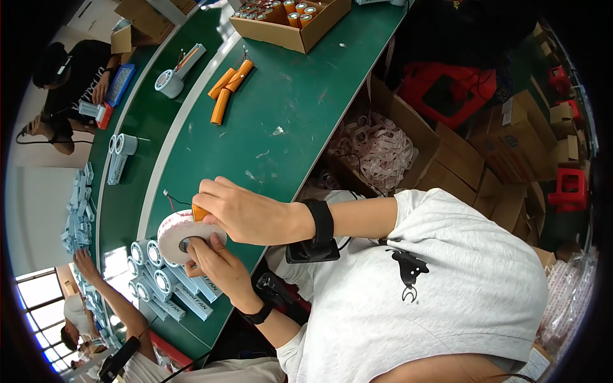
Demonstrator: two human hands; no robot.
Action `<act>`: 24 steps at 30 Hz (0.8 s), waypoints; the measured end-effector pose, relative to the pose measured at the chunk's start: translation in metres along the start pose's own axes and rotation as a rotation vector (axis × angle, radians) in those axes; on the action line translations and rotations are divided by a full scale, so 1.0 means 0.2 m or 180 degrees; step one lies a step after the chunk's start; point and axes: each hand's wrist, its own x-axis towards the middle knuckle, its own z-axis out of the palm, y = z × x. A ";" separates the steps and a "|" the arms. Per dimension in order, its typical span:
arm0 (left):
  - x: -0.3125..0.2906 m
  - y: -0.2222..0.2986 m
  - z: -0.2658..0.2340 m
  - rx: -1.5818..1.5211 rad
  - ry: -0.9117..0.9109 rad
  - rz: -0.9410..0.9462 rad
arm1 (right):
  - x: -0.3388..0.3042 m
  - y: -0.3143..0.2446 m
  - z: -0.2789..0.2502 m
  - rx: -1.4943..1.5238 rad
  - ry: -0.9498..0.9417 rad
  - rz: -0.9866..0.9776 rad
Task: Assembling electronic components by applying adhesive tape and fitting them into plastic housings on a factory assembly line.
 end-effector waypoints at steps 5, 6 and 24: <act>0.01 0.07 -0.02 -0.0405 0.0113 -0.0532 | 0.04 0.00 0.00 0.1558 0.0430 0.0866; 0.03 0.09 -0.02 -0.0417 0.0101 -0.0522 | 0.06 0.01 -0.03 0.2057 0.0463 0.1186; 0.01 0.29 0.11 0.0425 -0.0847 0.0059 | 0.21 0.28 -0.02 0.3345 0.2361 0.1833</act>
